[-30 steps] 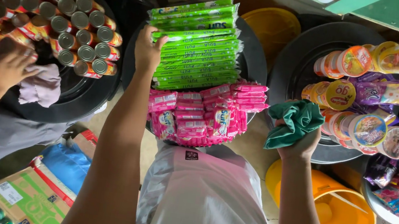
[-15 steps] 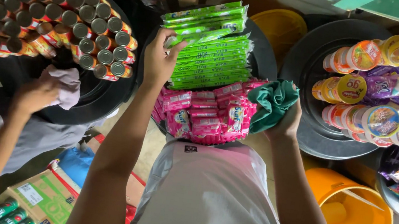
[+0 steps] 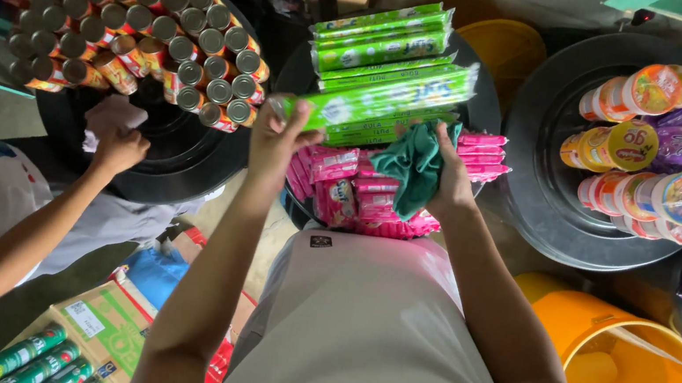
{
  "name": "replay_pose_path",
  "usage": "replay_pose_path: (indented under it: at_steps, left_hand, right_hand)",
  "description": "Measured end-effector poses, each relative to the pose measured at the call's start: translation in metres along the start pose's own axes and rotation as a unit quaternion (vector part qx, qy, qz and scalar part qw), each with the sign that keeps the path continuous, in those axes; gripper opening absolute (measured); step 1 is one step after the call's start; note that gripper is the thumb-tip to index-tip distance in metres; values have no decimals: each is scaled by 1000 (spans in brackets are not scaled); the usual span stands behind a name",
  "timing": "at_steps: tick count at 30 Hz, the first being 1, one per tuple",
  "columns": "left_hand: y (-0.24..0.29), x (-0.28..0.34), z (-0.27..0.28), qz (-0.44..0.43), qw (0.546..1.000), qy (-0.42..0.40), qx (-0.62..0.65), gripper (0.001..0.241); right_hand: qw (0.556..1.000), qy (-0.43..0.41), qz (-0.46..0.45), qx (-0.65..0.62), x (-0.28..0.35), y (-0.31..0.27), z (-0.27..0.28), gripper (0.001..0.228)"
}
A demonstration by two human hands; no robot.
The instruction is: Wiping down grocery items such as detergent packs and soap bars with a cloth before placing them back on shelves.
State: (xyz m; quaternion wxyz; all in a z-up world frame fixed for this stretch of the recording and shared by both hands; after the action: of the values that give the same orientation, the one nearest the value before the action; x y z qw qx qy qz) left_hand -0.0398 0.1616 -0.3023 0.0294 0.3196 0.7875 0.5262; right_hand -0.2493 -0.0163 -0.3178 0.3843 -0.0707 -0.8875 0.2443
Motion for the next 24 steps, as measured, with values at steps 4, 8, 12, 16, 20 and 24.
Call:
replay_pose_path:
  at_steps: [4, 8, 12, 16, 20, 24]
  left_hand:
    - [-13, 26, -17, 45, 995, -78, 44, 46]
    - [-15, 50, -40, 94, 960, -246, 98, 57]
    - [-23, 56, -65, 204, 881, -339, 260, 73]
    - [-50, 35, -92, 284, 812, -324, 393, 90]
    - [-26, 39, -135, 281, 828, -297, 385, 85]
    - [-16, 49, -145, 277, 794, -333, 428, 81]
  right_hand:
    - [994, -62, 85, 28, -9, -9, -8, 56]
    - [988, -34, 141, 50, -23, -15, 23, 51]
    - [993, -16, 118, 21, 27, -38, -51, 60]
    - [991, -90, 100, 16, 15, -17, -41, 62]
    - [988, -19, 96, 123, 46, -26, -79, 57]
    - [985, 0, 112, 134, 44, -26, -63, 48]
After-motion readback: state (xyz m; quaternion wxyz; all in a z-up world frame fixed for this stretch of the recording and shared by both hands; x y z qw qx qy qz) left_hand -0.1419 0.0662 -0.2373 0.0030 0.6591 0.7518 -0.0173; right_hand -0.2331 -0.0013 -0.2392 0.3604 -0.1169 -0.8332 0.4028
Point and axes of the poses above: each hand's wrist, its own x-axis away from the middle knuckle, its own z-axis out of the back of the hand, y = z × x, the point moved 7 cm from there along -x, towards the middle knuckle, and after that the axes turned 11 degrees about x, right-handed, at the moved point
